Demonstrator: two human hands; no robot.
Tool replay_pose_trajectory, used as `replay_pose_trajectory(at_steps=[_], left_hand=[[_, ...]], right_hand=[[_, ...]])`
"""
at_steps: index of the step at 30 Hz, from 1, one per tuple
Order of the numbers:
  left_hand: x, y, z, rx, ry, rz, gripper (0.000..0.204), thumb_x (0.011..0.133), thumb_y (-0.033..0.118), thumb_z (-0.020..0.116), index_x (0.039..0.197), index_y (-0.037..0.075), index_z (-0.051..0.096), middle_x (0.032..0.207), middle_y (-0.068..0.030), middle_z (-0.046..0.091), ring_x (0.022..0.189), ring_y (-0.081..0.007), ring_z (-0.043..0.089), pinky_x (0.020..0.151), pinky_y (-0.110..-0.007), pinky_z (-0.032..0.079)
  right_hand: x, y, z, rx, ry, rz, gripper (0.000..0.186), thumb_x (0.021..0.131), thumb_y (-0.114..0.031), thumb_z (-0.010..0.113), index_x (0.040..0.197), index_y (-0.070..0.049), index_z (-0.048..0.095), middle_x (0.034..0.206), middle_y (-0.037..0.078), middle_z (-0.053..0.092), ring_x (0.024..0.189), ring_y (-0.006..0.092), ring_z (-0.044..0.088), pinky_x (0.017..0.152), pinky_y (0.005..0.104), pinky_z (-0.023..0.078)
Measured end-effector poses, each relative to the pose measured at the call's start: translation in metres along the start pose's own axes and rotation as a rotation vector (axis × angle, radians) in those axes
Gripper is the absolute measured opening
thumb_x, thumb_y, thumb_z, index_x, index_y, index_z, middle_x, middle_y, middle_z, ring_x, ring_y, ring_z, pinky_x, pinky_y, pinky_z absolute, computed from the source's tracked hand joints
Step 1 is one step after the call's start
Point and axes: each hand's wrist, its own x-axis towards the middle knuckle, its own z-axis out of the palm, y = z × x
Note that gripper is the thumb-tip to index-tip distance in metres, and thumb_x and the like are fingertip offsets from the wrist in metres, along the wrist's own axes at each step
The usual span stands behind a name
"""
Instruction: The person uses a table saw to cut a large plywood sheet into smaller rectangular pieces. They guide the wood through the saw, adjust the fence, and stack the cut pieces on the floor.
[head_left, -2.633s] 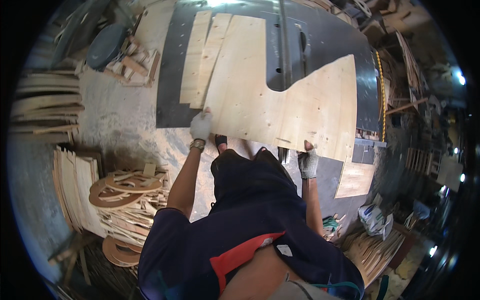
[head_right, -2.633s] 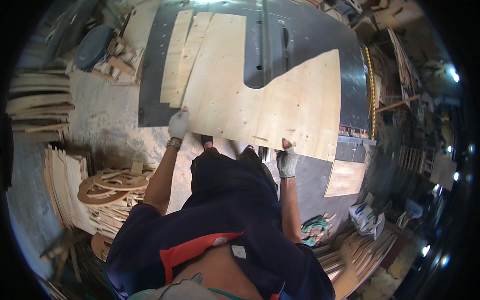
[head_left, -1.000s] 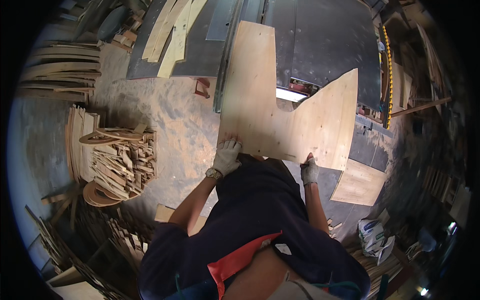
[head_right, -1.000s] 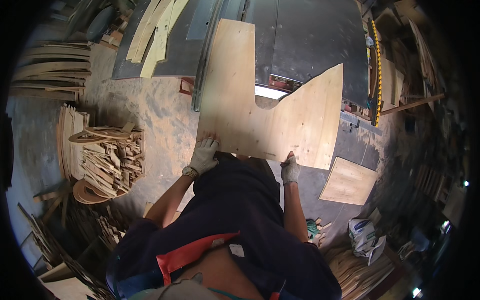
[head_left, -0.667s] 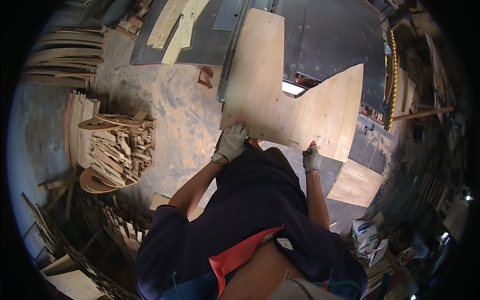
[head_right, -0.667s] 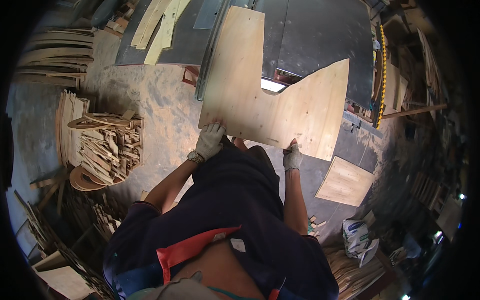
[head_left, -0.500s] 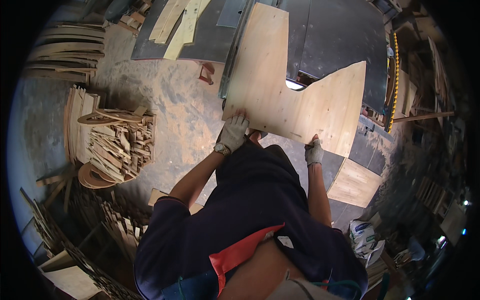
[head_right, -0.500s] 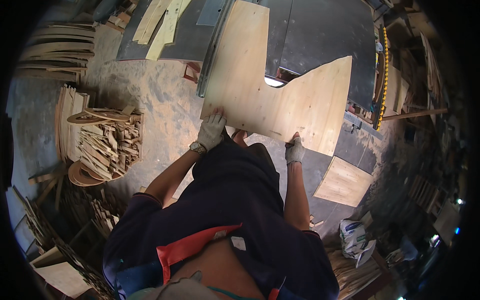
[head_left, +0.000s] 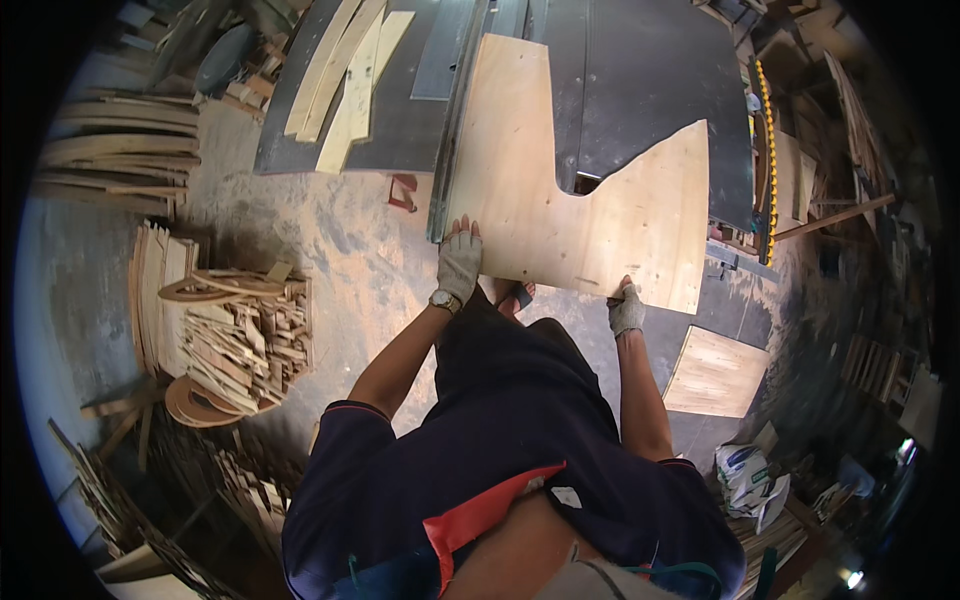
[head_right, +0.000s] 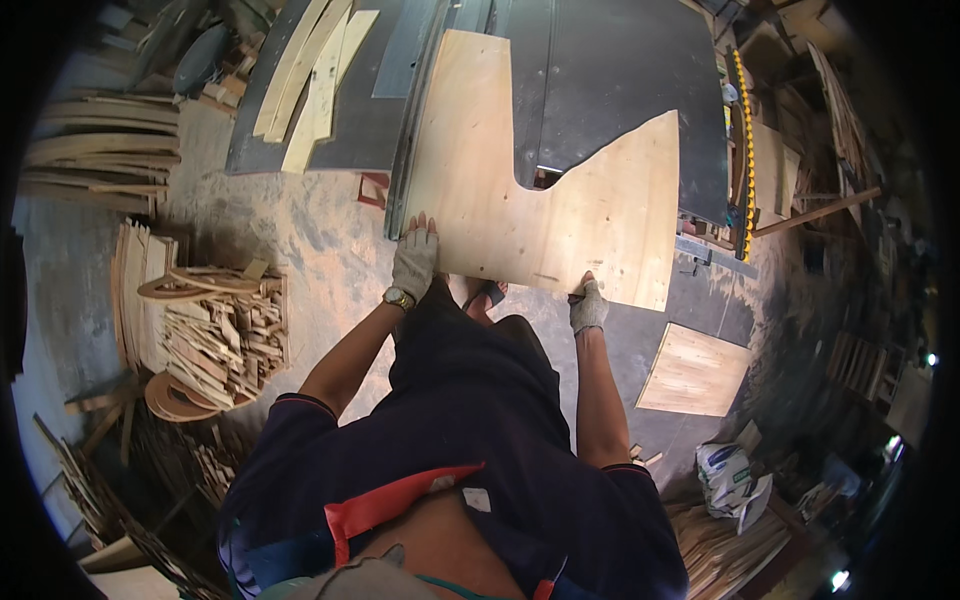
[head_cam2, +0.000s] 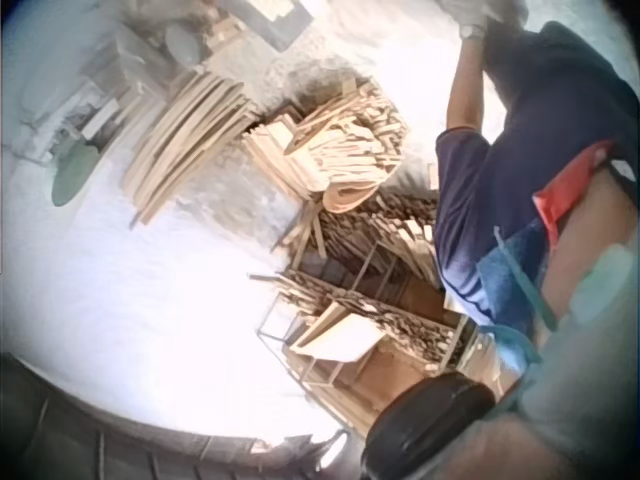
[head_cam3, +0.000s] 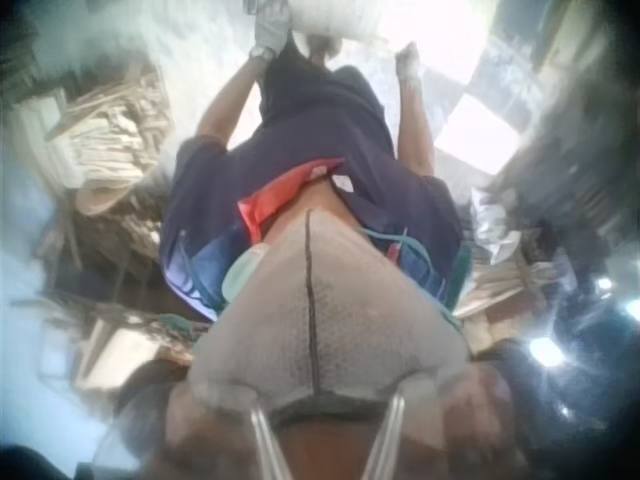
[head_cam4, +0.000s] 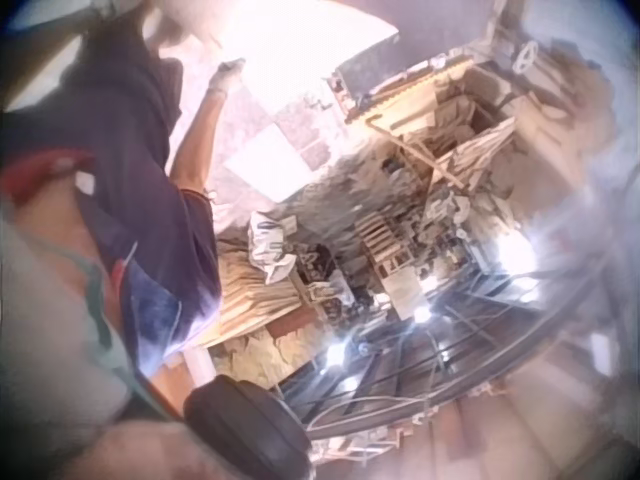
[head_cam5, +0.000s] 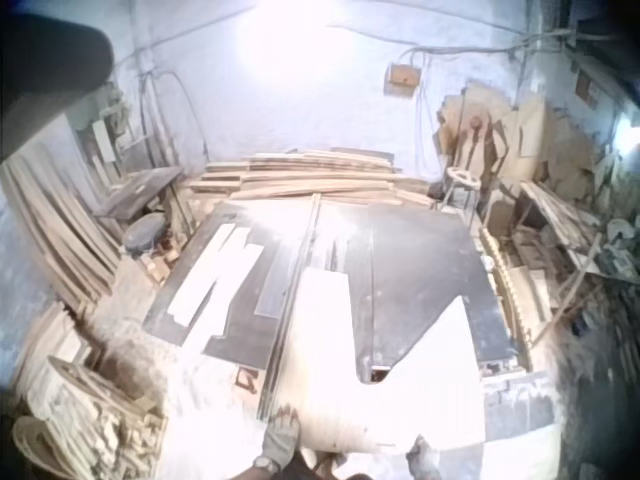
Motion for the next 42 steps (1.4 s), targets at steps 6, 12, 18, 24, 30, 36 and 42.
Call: replay_pose_trajectory(at_steps=[6,12,18,24,30,36,42], left_hand=[[0.016,-0.009,0.004,0.009,-0.085,0.053,0.061,0.09,0.015,0.057,0.145,-0.006,0.044,0.149,-0.03,0.046,0.135,-0.041,0.049,0.115,-0.041,0.04],[0.031,-0.02,-0.013,-0.087,-0.153,0.068,0.06,0.089,0.01,0.055,0.146,-0.005,0.044,0.15,-0.0284,0.045,0.139,-0.0414,0.046,0.113,-0.04,0.043],[0.065,-0.03,-0.021,-0.109,-0.245,0.073,0.066,0.086,0.007,0.059,0.148,-0.004,0.041,0.151,-0.0284,0.044,0.141,-0.041,0.044,0.112,-0.04,0.044],[0.104,-0.036,-0.022,-0.128,-0.355,0.04,0.075,0.081,0.006,0.064,0.15,-0.004,0.037,0.153,-0.0288,0.04,0.143,-0.0407,0.042,0.111,-0.04,0.046],[0.112,-0.039,-0.025,-0.092,-0.366,0.052,0.091,0.075,0.018,0.08,0.151,-0.004,0.035,0.156,-0.0283,0.037,0.144,-0.0406,0.041,0.109,-0.039,0.048],[0.126,-0.044,-0.025,-0.066,-0.339,0.081,0.098,0.072,0.021,0.083,0.152,-0.005,0.032,0.155,-0.0315,0.036,0.144,-0.0423,0.04,0.11,-0.04,0.046],[0.136,-0.052,-0.04,-0.02,-0.278,0.125,0.085,0.073,0.028,0.08,0.144,-0.004,0.045,0.149,-0.0249,0.046,0.145,-0.0431,0.035,0.123,-0.054,0.023]], right_hand=[[0.011,0.003,0.011,0.059,0.002,-0.009,0.028,0.088,-0.018,0.081,0.112,-0.01,0.067,0.098,0.005,0.071,0.079,0.02,0.068,0.059,0.0376,0.055],[0.022,-0.005,0.018,-0.034,-0.033,0.059,0.025,0.088,-0.023,0.082,0.106,-0.012,0.069,0.097,0.002,0.069,0.079,0.02,0.066,0.062,0.0367,0.056],[0.039,-0.012,0.05,-0.047,0.01,0.066,0.03,0.09,-0.03,0.08,0.111,-0.011,0.069,0.099,0.006,0.07,0.081,0.0204,0.067,0.064,0.0381,0.058],[-0.001,-0.068,0.097,-0.776,-0.145,0.172,0.04,0.092,-0.048,0.071,0.103,-0.009,0.067,0.08,0.014,0.069,0.07,0.0247,0.072,0.054,0.035,0.059],[-0.078,-0.06,0.186,-1.775,-0.509,-1.027,0.069,0.079,-0.046,0.077,0.138,-0.014,0.058,0.152,0.018,0.047,0.134,0.0387,0.049,0.106,0.052,0.044],[-0.061,-0.037,0.211,-2.033,-0.674,-1.062,0.079,0.08,-0.039,0.079,0.149,-0.017,0.048,0.158,0.019,0.039,0.145,0.05,0.033,0.113,0.0609,0.036],[-0.034,-0.034,0.22,-2.072,-0.694,-1.074,0.074,0.081,-0.04,0.078,0.146,-0.019,0.051,0.159,0.019,0.04,0.143,0.051,0.035,0.108,0.0621,0.041]])
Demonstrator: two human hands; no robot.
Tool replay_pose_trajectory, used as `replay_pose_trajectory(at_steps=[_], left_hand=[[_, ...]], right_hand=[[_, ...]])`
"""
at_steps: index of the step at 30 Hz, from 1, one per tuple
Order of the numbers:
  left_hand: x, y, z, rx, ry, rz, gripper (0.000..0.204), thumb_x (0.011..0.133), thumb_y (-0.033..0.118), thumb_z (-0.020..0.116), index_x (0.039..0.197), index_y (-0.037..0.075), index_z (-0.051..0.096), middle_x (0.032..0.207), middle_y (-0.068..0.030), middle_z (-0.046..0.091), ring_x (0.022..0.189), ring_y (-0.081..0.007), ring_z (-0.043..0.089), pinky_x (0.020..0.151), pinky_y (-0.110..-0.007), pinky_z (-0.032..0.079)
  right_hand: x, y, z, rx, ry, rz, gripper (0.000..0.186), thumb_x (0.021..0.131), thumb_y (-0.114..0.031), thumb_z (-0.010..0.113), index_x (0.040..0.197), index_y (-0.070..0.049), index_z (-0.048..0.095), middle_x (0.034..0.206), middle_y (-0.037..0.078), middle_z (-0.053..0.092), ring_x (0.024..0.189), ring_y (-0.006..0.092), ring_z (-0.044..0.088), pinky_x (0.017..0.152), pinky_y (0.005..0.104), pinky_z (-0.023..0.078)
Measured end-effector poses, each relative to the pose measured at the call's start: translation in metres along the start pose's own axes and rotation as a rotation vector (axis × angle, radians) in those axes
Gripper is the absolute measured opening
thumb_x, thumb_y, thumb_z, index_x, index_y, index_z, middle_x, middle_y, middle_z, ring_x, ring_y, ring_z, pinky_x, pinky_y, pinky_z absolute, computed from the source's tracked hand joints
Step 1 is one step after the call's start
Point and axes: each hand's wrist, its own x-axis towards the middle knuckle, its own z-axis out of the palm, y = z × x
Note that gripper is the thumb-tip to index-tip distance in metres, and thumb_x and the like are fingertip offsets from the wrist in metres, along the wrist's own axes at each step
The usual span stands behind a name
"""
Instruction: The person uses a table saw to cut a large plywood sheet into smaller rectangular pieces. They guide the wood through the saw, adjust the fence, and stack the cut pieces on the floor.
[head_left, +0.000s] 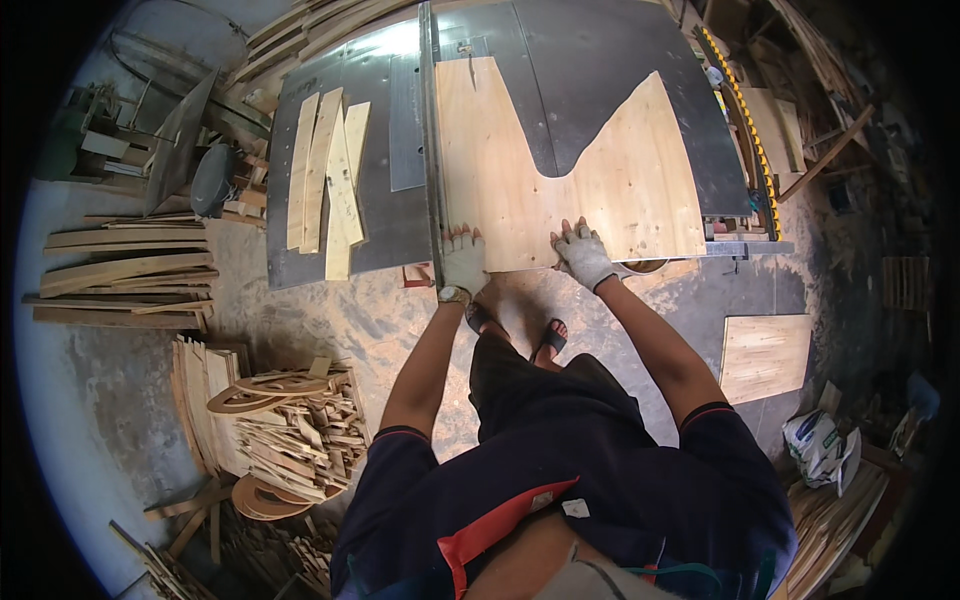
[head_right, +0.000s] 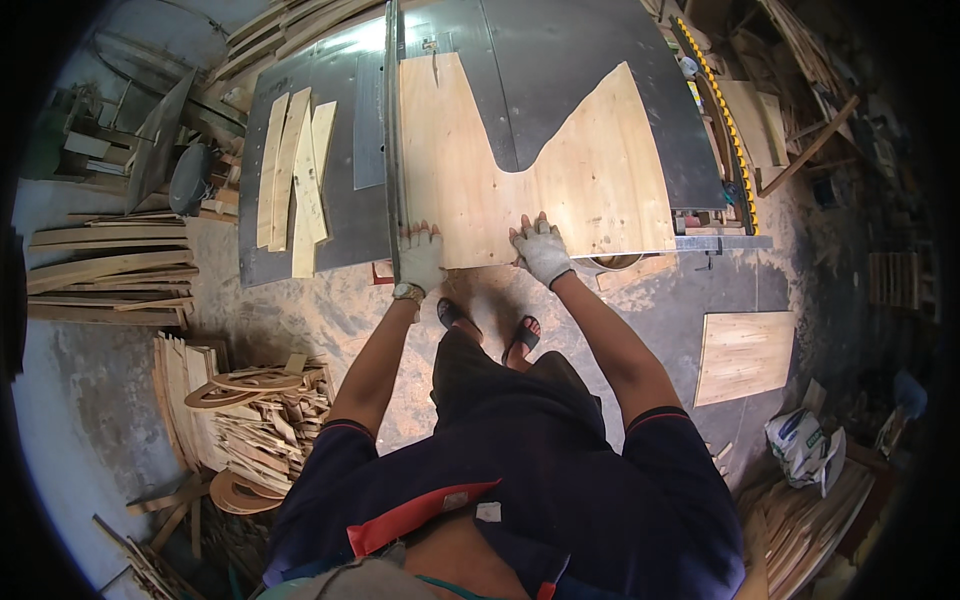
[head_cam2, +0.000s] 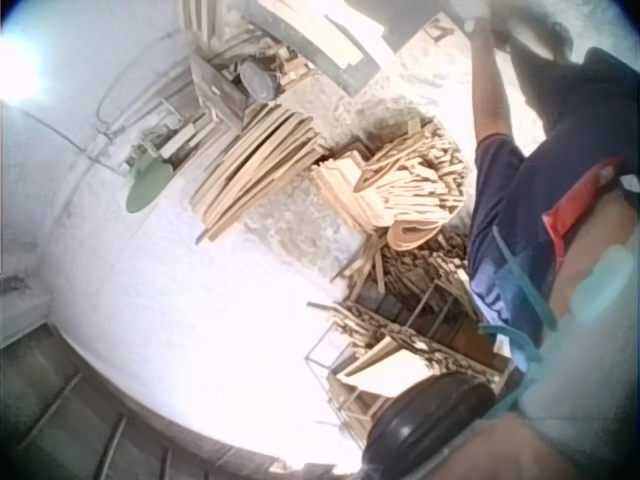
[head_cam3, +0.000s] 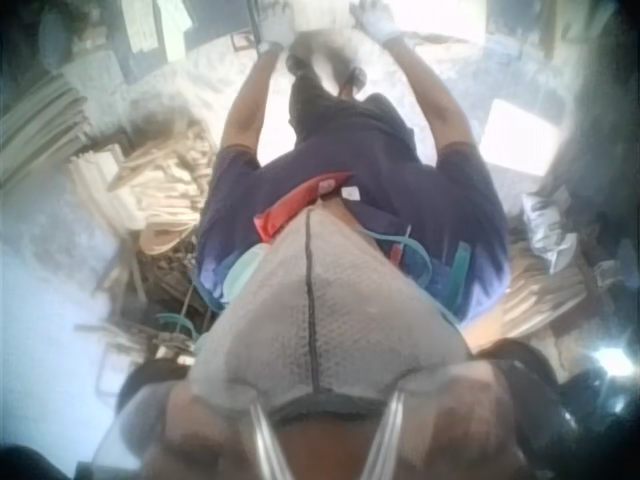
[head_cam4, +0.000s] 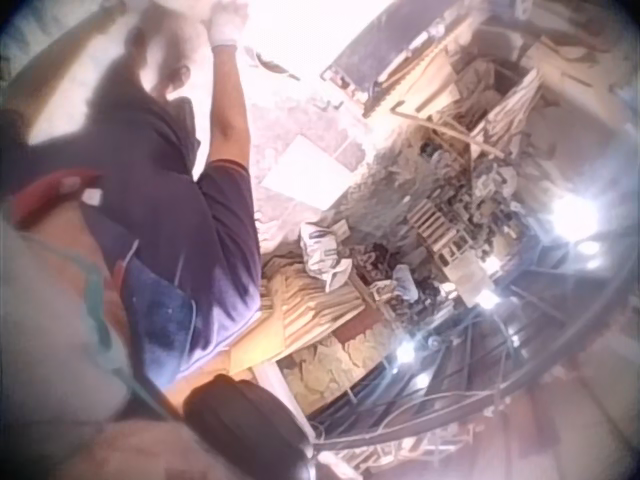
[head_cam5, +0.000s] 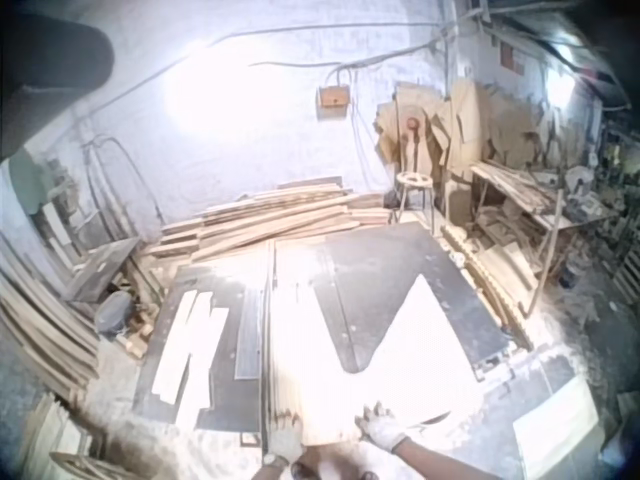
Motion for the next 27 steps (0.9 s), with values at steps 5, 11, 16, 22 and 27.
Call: replay_pose_trajectory(at_steps=[5,11,16,22,27], left_hand=[[-0.012,-0.041,0.003,0.112,0.04,0.033,0.073,0.073,0.034,0.079,0.134,0.0,0.059,0.143,-0.0137,0.052,0.146,-0.0408,0.034,0.124,-0.062,0.013],[0.008,-0.06,0.029,0.258,0.137,0.093,0.057,0.088,0.028,0.06,0.137,0.0,0.057,0.14,-0.0117,0.056,0.147,-0.0354,0.037,0.124,-0.06,0.015],[0.021,-0.066,0.03,0.263,0.084,0.101,0.051,0.092,0.025,0.053,0.136,0.0,0.058,0.143,-0.011,0.056,0.146,-0.0334,0.039,0.124,-0.06,0.017],[0.031,-0.075,0.021,0.258,0.082,0.133,0.057,0.088,0.034,0.062,0.136,0.003,0.059,0.146,-0.0097,0.054,0.149,-0.0341,0.034,0.124,-0.063,0.012],[0.043,-0.079,0.019,0.24,0.063,0.122,0.059,0.088,0.033,0.06,0.137,0.001,0.058,0.144,-0.0109,0.055,0.149,-0.0345,0.034,0.124,-0.063,0.013]], right_hand=[[0.015,0.003,-0.005,-0.013,-0.011,0.028,0.074,0.079,-0.04,0.08,0.144,-0.02,0.052,0.157,0.016,0.043,0.143,0.0502,0.037,0.106,0.0614,0.043],[0.034,0.01,-0.015,0.022,-0.051,0.033,0.073,0.079,-0.037,0.08,0.145,-0.02,0.052,0.158,0.015,0.042,0.143,0.0499,0.036,0.107,0.0614,0.043],[0.04,0.013,-0.02,0.075,-0.014,0.039,0.067,0.081,-0.031,0.076,0.143,-0.019,0.055,0.159,0.016,0.041,0.145,0.0504,0.034,0.11,0.0633,0.039],[0.056,0.013,-0.031,0.078,-0.105,0.066,0.072,0.082,-0.034,0.077,0.147,-0.019,0.05,0.163,0.016,0.034,0.146,0.0518,0.032,0.113,0.0622,0.037],[0.069,0.018,-0.036,0.06,-0.116,0.062,0.069,0.083,-0.03,0.075,0.146,-0.02,0.05,0.164,0.015,0.032,0.147,0.052,0.03,0.114,0.0633,0.036]])
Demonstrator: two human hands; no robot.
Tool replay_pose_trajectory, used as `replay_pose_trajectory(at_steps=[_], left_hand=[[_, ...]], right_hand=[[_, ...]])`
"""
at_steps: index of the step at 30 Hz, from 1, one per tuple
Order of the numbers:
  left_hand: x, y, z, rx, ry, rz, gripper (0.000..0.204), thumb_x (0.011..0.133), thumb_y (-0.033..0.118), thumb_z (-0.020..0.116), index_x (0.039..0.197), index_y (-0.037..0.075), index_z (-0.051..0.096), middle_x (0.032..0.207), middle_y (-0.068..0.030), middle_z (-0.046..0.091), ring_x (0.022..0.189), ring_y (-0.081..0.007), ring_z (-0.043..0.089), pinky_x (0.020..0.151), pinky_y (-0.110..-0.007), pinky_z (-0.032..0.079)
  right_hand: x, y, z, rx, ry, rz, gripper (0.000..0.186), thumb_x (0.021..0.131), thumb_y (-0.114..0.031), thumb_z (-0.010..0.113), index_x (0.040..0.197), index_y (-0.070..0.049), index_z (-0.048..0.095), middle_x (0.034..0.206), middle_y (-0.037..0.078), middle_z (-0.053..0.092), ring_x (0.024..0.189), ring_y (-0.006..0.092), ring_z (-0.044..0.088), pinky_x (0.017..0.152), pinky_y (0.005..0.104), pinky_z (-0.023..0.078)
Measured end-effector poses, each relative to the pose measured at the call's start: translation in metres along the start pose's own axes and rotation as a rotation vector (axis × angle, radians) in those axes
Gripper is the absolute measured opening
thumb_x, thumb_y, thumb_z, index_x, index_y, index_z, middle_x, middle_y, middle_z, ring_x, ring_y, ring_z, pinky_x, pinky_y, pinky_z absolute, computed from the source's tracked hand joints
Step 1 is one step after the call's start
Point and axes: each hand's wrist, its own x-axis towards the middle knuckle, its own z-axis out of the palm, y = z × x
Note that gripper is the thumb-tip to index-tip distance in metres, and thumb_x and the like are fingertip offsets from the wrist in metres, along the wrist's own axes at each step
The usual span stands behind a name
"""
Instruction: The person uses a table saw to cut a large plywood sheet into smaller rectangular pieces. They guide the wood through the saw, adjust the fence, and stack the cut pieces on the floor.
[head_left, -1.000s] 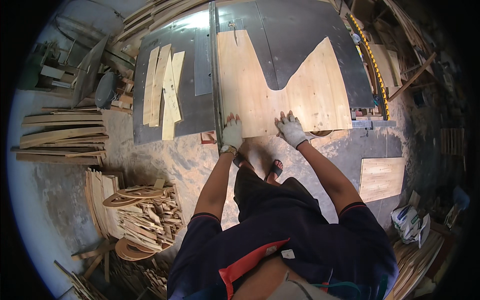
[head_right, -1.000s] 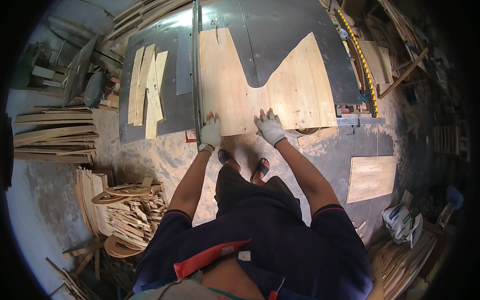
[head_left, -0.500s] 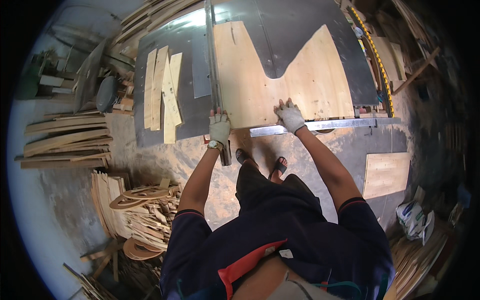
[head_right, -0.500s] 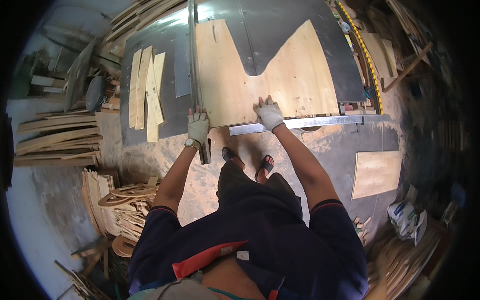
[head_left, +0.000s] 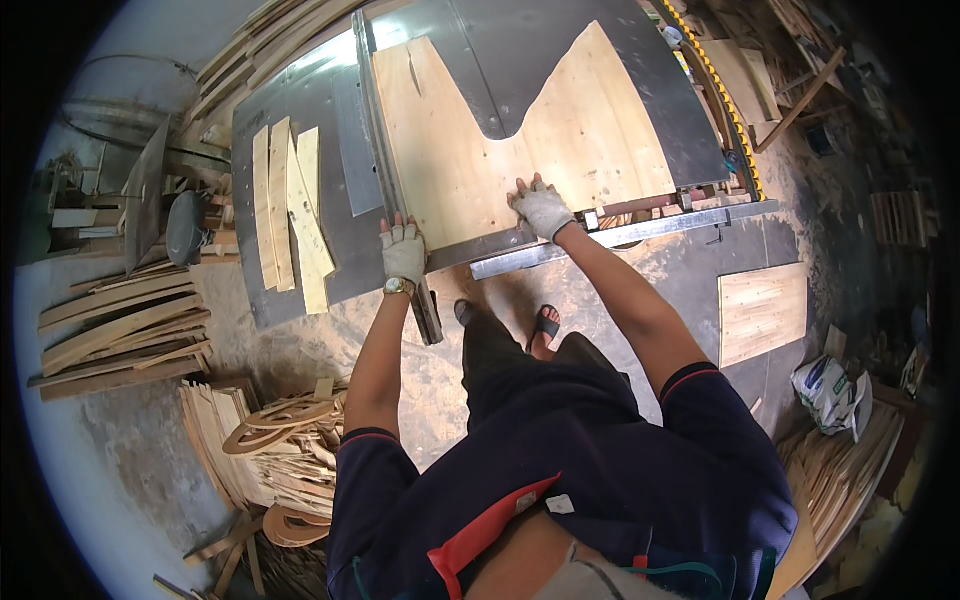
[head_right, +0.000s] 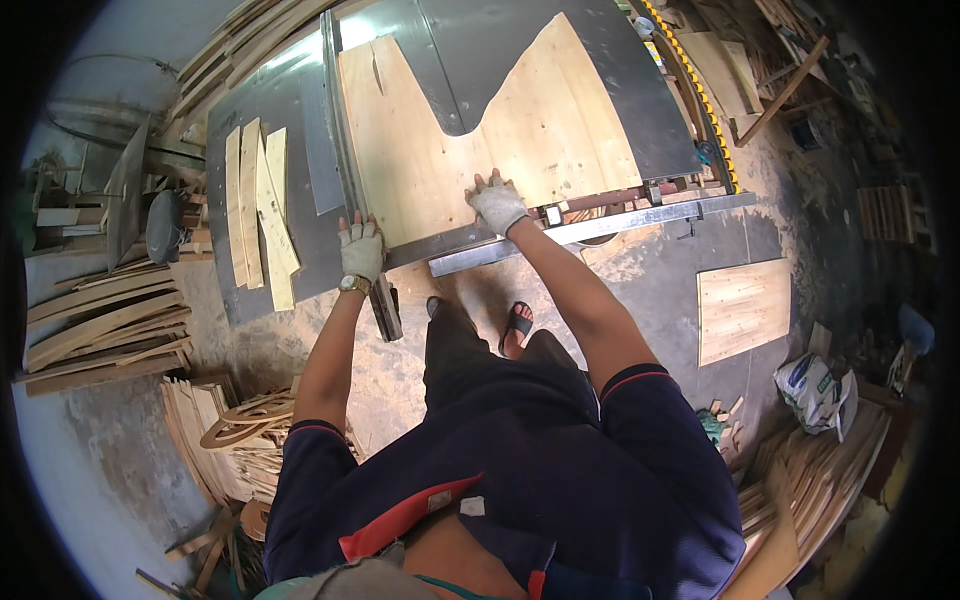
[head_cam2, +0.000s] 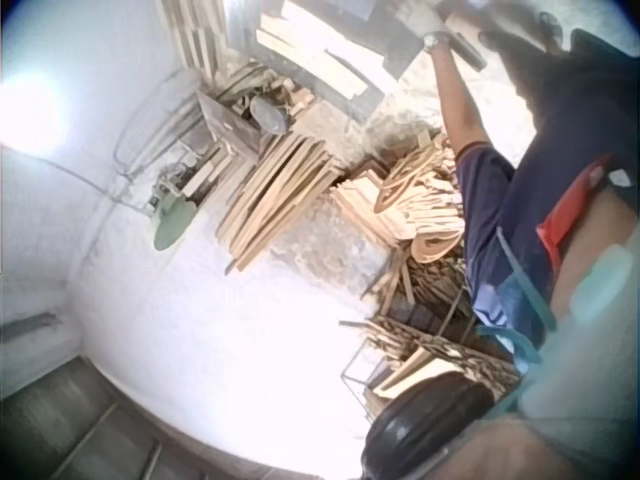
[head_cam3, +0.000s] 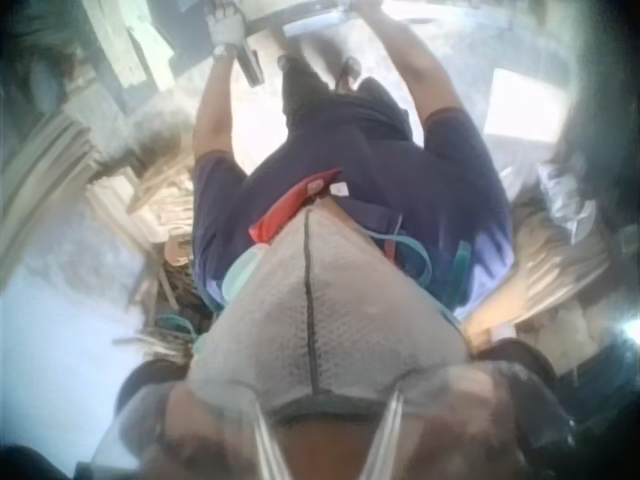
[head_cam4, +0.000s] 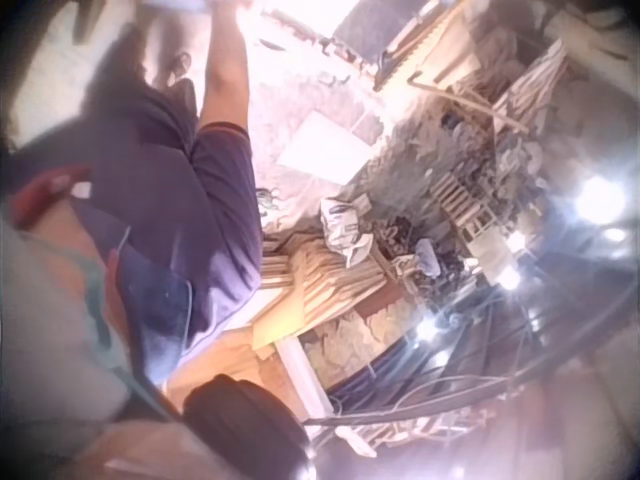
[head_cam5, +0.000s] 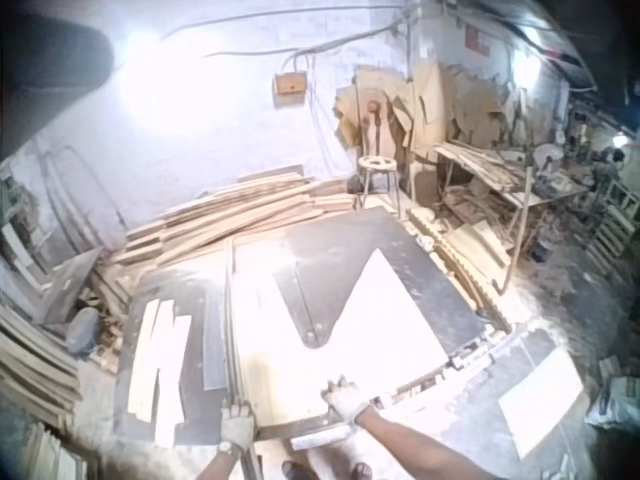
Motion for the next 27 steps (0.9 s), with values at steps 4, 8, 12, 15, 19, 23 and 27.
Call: replay_pose_trajectory(at_steps=[4,8,12,15,19,23,27], left_hand=[[0.009,-0.004,0.0,0.034,0.054,-0.012,0.059,0.088,0.034,0.061,0.137,0.002,0.058,0.144,-0.0105,0.055,0.148,-0.0347,0.034,0.124,-0.063,0.014],[0.018,-0.008,-0.006,0.032,0.029,0.002,0.06,0.088,0.034,0.061,0.138,0.002,0.058,0.145,-0.0091,0.054,0.148,-0.0343,0.035,0.124,-0.061,0.015],[0.029,-0.011,-0.018,0.04,-0.063,-0.009,0.061,0.09,0.033,0.059,0.142,0.001,0.055,0.147,-0.0089,0.053,0.146,-0.0328,0.036,0.125,-0.058,0.015],[0.04,-0.016,-0.023,0.038,-0.067,-0.015,0.059,0.091,0.032,0.058,0.142,0.001,0.055,0.146,-0.0093,0.054,0.146,-0.0325,0.037,0.125,-0.057,0.014],[0.052,-0.024,-0.022,0.028,-0.051,0.007,0.056,0.094,0.029,0.053,0.142,0.001,0.055,0.144,-0.0102,0.056,0.146,-0.0334,0.037,0.125,-0.058,0.013],[0.071,-0.032,-0.021,0.024,-0.054,-0.012,0.056,0.095,0.028,0.051,0.144,0.0,0.052,0.143,-0.0107,0.057,0.147,-0.0341,0.037,0.125,-0.059,0.012],[0.09,-0.04,-0.021,0.06,-0.068,-0.013,0.055,0.096,0.028,0.05,0.143,-0.001,0.053,0.142,-0.0113,0.057,0.147,-0.0351,0.037,0.125,-0.059,0.012]], right_hand=[[0.011,0.002,-0.004,0.018,0.002,0.005,0.07,0.082,-0.032,0.076,0.146,-0.021,0.051,0.164,0.014,0.032,0.147,0.0517,0.029,0.114,0.064,0.036],[0.02,0.004,-0.009,-0.001,-0.012,0.01,0.072,0.081,-0.032,0.077,0.147,-0.022,0.05,0.164,0.014,0.032,0.147,0.0509,0.029,0.113,0.0642,0.036],[0.029,0.008,-0.013,-0.009,-0.006,0.008,0.073,0.08,-0.031,0.078,0.146,-0.022,0.049,0.163,0.015,0.033,0.147,0.0513,0.031,0.112,0.0637,0.038],[0.039,0.012,-0.016,-0.012,0.016,0.0,0.073,0.08,-0.031,0.079,0.146,-0.022,0.05,0.162,0.015,0.035,0.145,0.0515,0.032,0.111,0.0634,0.039],[0.052,0.018,-0.021,-0.004,0.033,-0.004,0.073,0.08,-0.032,0.079,0.146,-0.022,0.05,0.162,0.015,0.036,0.145,0.0509,0.034,0.111,0.0635,0.04],[0.069,0.022,-0.032,-0.017,-0.002,0.015,0.074,0.079,-0.033,0.08,0.146,-0.022,0.05,0.162,0.014,0.036,0.146,0.0502,0.033,0.112,0.0637,0.039],[0.085,0.027,-0.043,-0.004,-0.023,0.033,0.077,0.08,-0.034,0.079,0.149,-0.023,0.048,0.164,0.012,0.033,0.148,0.049,0.03,0.113,0.0659,0.036]])
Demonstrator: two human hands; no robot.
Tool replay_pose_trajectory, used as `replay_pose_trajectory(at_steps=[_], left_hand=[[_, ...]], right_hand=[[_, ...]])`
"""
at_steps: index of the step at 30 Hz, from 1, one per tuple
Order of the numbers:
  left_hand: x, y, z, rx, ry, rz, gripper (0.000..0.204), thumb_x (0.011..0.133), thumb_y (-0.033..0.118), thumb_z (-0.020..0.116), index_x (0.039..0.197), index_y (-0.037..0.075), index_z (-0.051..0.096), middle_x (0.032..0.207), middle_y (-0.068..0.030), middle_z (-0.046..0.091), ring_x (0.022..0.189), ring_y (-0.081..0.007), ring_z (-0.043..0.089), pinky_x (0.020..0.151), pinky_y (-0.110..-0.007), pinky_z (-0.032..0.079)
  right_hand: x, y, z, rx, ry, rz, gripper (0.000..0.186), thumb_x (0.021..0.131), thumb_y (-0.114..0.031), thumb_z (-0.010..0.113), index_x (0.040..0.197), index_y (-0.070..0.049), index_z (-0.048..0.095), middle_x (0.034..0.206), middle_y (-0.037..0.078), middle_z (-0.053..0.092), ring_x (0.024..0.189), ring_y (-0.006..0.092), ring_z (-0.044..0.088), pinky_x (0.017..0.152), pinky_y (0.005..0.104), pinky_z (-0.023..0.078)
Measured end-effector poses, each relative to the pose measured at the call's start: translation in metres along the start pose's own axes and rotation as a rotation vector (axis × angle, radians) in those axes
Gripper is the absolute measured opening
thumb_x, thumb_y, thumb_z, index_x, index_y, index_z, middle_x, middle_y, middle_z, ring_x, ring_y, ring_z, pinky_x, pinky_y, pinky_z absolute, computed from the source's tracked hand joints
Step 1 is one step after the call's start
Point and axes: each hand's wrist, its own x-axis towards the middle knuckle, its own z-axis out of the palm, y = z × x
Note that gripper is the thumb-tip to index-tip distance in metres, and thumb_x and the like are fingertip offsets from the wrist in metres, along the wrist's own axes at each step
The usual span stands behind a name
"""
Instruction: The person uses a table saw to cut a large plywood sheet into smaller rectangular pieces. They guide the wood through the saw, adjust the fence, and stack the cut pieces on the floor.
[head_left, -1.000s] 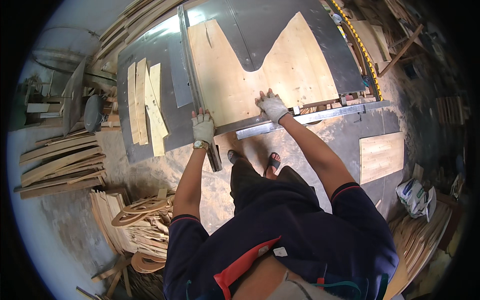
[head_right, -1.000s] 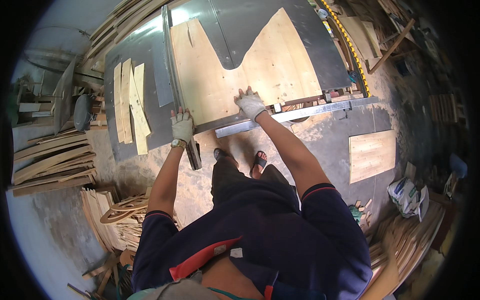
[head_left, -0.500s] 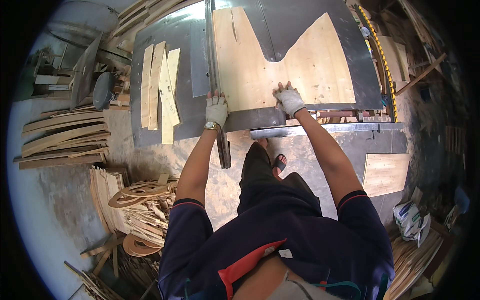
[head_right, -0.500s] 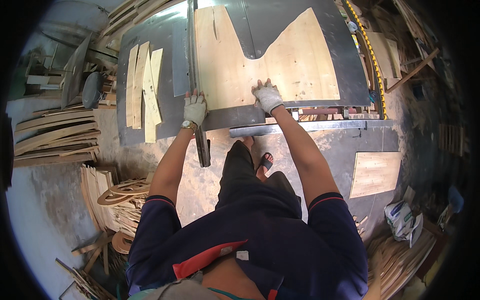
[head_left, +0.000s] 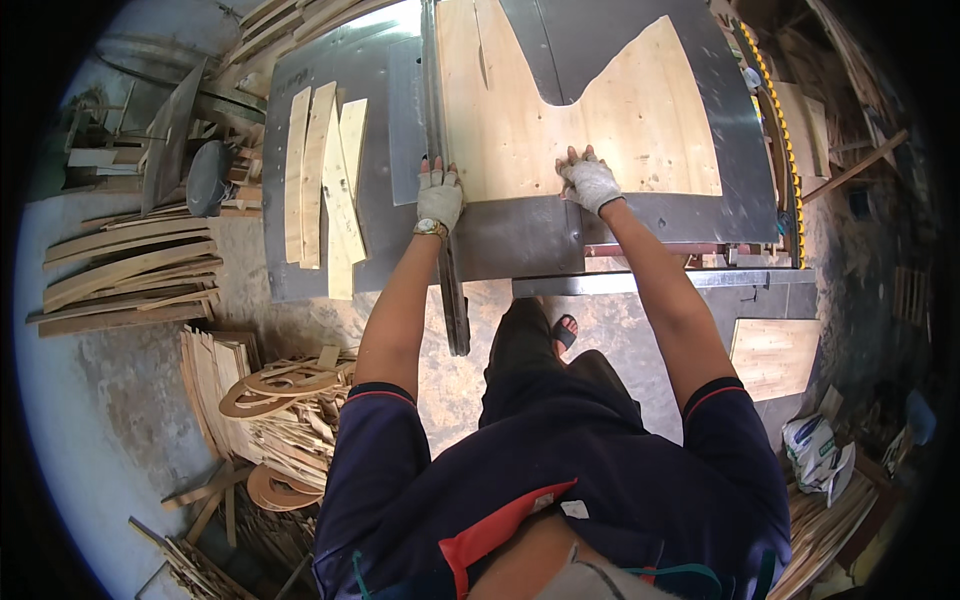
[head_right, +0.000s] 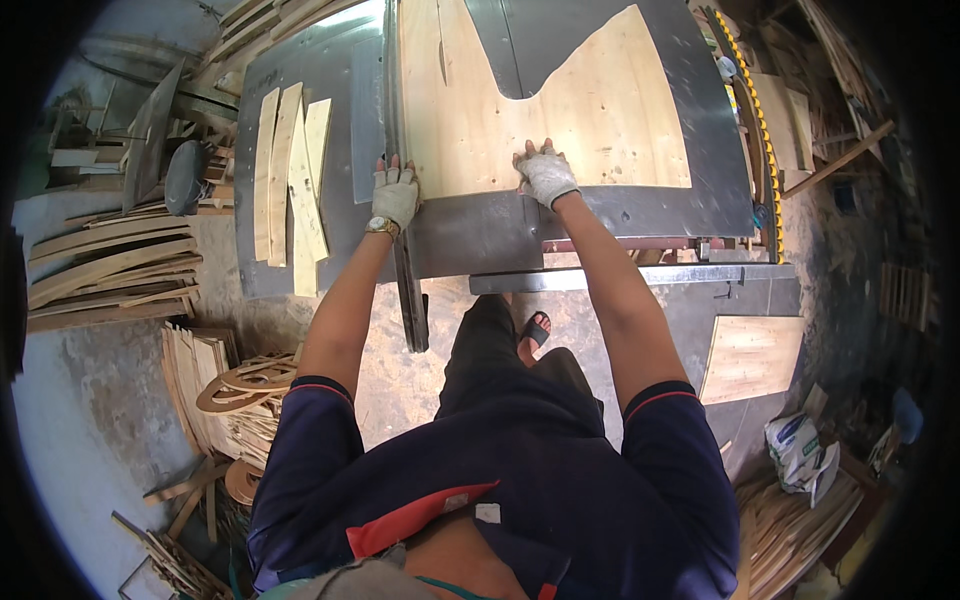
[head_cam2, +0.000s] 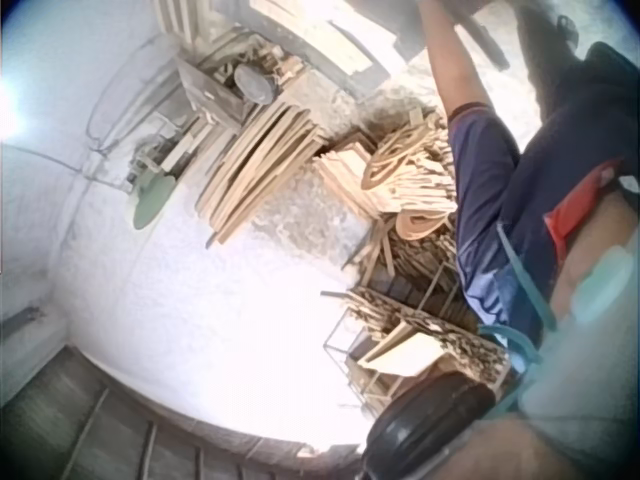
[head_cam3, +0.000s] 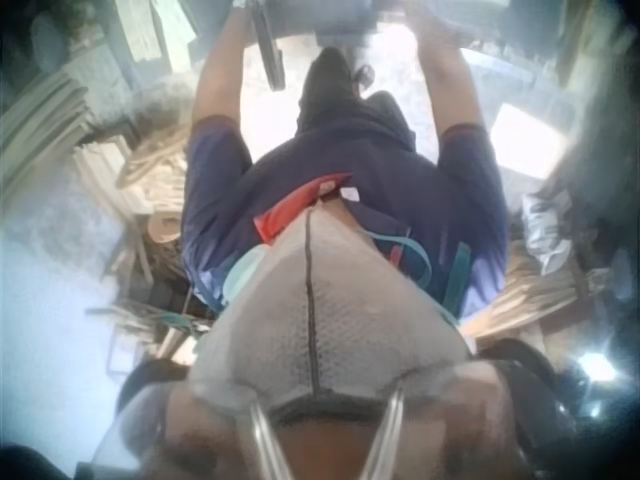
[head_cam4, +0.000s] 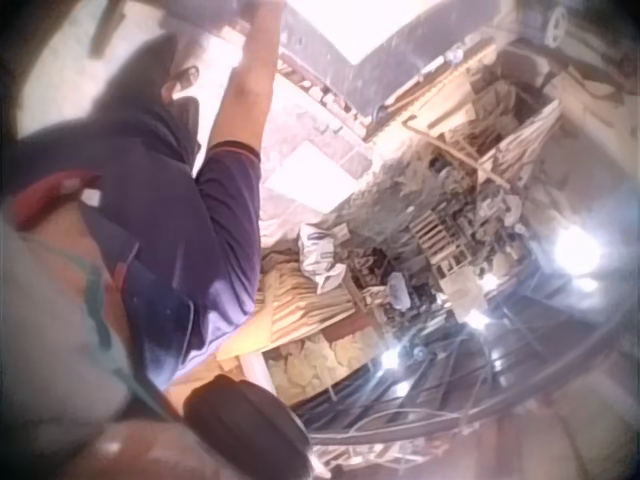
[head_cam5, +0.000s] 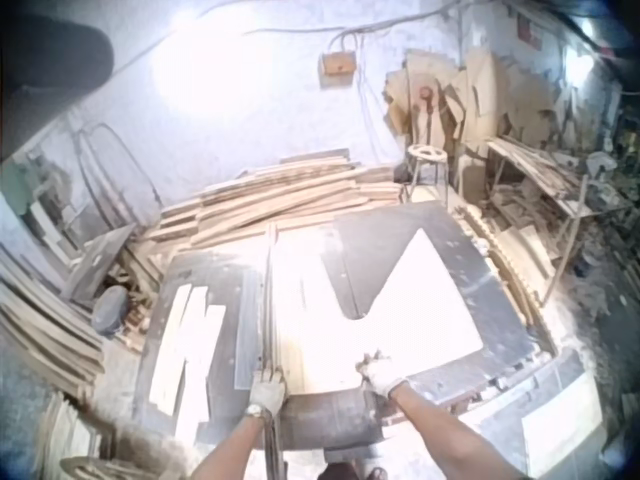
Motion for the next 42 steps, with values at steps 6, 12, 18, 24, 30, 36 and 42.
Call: replay_pose_trajectory(at_steps=[6,12,18,24,30,36,42], left_hand=[[0.019,-0.011,-0.001,-0.018,0.004,0.007,0.056,0.095,0.028,0.049,0.143,-0.002,0.053,0.139,-0.0121,0.059,0.146,-0.0365,0.038,0.124,-0.06,0.014],[0.026,-0.016,-0.002,-0.019,0.038,0.009,0.054,0.095,0.027,0.048,0.141,-0.002,0.054,0.137,-0.0125,0.059,0.145,-0.0368,0.039,0.123,-0.061,0.015],[0.027,-0.018,0.002,-0.066,0.073,0.007,0.054,0.096,0.025,0.048,0.141,-0.002,0.053,0.137,-0.0126,0.06,0.144,-0.0372,0.041,0.123,-0.06,0.017],[0.049,-0.029,0.004,-0.069,0.043,0.018,0.054,0.096,0.025,0.048,0.142,-0.002,0.053,0.139,-0.0127,0.059,0.145,-0.0379,0.039,0.123,-0.06,0.018],[0.076,-0.038,-0.001,-0.039,-0.045,0.004,0.057,0.097,0.028,0.049,0.145,-0.001,0.05,0.143,-0.012,0.056,0.147,-0.0379,0.037,0.123,-0.061,0.016],[0.1,-0.051,-0.002,-0.011,-0.025,0.021,0.059,0.096,0.03,0.052,0.145,-0.001,0.05,0.143,-0.0117,0.056,0.147,-0.0376,0.037,0.122,-0.061,0.016],[0.118,-0.059,-0.005,0.016,-0.009,0.024,0.048,0.093,0.031,0.057,0.134,0.006,0.06,0.143,-0.0093,0.055,0.145,-0.0378,0.039,0.121,-0.063,0.016]], right_hand=[[0.021,0.007,-0.008,-0.006,-0.021,0.005,0.079,0.079,-0.035,0.079,0.15,-0.024,0.047,0.165,0.012,0.031,0.148,0.049,0.029,0.114,0.0656,0.035],[0.028,0.013,-0.009,0.007,0.0,-0.023,0.078,0.08,-0.032,0.079,0.15,-0.025,0.047,0.165,0.012,0.03,0.148,0.0492,0.03,0.114,0.0634,0.036],[0.029,0.022,-0.01,-0.03,0.023,-0.085,0.073,0.081,-0.026,0.077,0.148,-0.023,0.048,0.162,0.014,0.035,0.145,0.0471,0.037,0.117,0.0546,0.038],[0.052,0.028,-0.011,0.024,0.089,-0.086,0.067,0.08,-0.02,0.077,0.143,-0.02,0.054,0.151,0.013,0.05,0.144,0.0375,0.042,0.122,0.0513,0.03],[0.09,0.048,-0.01,-0.005,0.055,-0.127,0.068,0.081,-0.025,0.076,0.145,-0.025,0.052,0.153,0.008,0.044,0.146,0.0406,0.037,0.117,0.0551,0.036],[0.123,0.061,-0.009,-0.044,0.058,-0.147,0.072,0.08,-0.029,0.078,0.147,-0.029,0.051,0.164,0.009,0.033,0.145,0.0453,0.037,0.114,0.055,0.041],[0.137,0.065,-0.024,-0.048,0.032,-0.151,0.07,0.08,-0.027,0.078,0.145,-0.028,0.052,0.162,0.008,0.038,0.144,0.0428,0.04,0.116,0.052,0.039]])
